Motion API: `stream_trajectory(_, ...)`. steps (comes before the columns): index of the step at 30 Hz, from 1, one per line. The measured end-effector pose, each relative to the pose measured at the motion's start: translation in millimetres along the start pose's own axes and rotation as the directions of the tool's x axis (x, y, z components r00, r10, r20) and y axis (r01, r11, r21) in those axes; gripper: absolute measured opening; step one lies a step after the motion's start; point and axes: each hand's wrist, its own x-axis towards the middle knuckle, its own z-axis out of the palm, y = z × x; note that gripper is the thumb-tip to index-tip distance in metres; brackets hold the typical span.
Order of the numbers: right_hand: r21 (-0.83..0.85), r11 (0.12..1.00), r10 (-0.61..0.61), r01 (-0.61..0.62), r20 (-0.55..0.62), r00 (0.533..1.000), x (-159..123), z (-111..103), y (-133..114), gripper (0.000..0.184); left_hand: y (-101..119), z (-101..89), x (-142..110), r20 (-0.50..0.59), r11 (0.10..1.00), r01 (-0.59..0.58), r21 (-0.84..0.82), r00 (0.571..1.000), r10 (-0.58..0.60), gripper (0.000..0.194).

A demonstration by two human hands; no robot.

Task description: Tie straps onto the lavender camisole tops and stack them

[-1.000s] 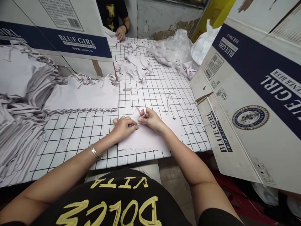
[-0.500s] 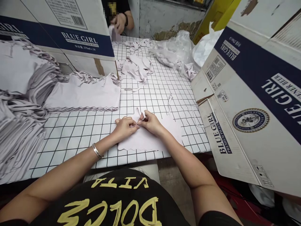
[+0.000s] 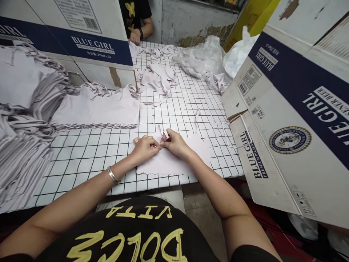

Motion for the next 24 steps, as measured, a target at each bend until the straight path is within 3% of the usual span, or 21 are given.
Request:
stream_trajectory(4, -0.256, 0.967, -0.021, 0.013, -0.030, 0.999, -2.6, -3.4, -4.9, 0.020, 2.4, -1.8, 0.5, -0.004, 0.999, 0.001, 0.043, 1.000, -0.001, 0.018)
stream_trajectory(6, -0.262, 0.965, 0.001, -0.009, -0.029, 1.000, -3.2, -4.4, -10.5, 0.019, 4.0, -2.1, -4.9, -0.032, 0.987, -0.039, 0.155, 0.998, 0.045, 0.016)
stream_trajectory(9, 0.062, 0.990, 0.126, -0.130, 0.057, 0.990, 2.6, -6.6, -22.0, 0.020, 2.9, 1.7, -25.2, -0.050, 0.884, -0.246, 0.397, 0.956, 0.288, 0.022)
stream_trajectory(12, 0.426, 0.861, 0.231, -0.277, 0.158, 0.960, 23.2, -10.8, -35.2, 0.015, -6.8, 9.7, -51.5, 0.170, 0.698, -0.549, 0.459, 0.826, 0.538, 0.041)
stream_trajectory(14, 0.539, 0.773, 0.296, -0.335, 0.160, 0.942, 45.0, -14.2, -42.9, 0.007, -16.0, 13.2, -64.7, 0.308, 0.648, -0.639, 0.414, 0.768, 0.561, 0.050)
stream_trajectory(16, 0.571, 0.730, 0.363, -0.375, 0.141, 0.921, 69.4, -17.0, -48.1, 0.003, -23.4, 12.7, -72.3, 0.374, 0.670, -0.642, 0.373, 0.765, 0.525, 0.056)
stream_trajectory(18, 0.530, 0.734, 0.415, -0.425, 0.144, 0.898, 92.4, -18.6, -49.9, 0.005, -26.4, 9.1, -75.5, 0.410, 0.703, -0.627, 0.335, 0.769, 0.490, 0.060)
stream_trajectory(21, 0.325, 0.820, 0.451, -0.471, 0.140, 0.882, 119.0, -18.6, -48.2, 0.001, -23.2, 3.7, -76.9, 0.439, 0.748, -0.600, 0.283, 0.774, 0.455, 0.061)
stream_trajectory(24, 0.110, 0.877, 0.463, -0.468, 0.073, 0.883, 132.6, -18.1, -48.6, 0.015, -18.3, 2.3, -77.7, 0.425, 0.780, -0.567, 0.264, 0.795, 0.433, 0.060)
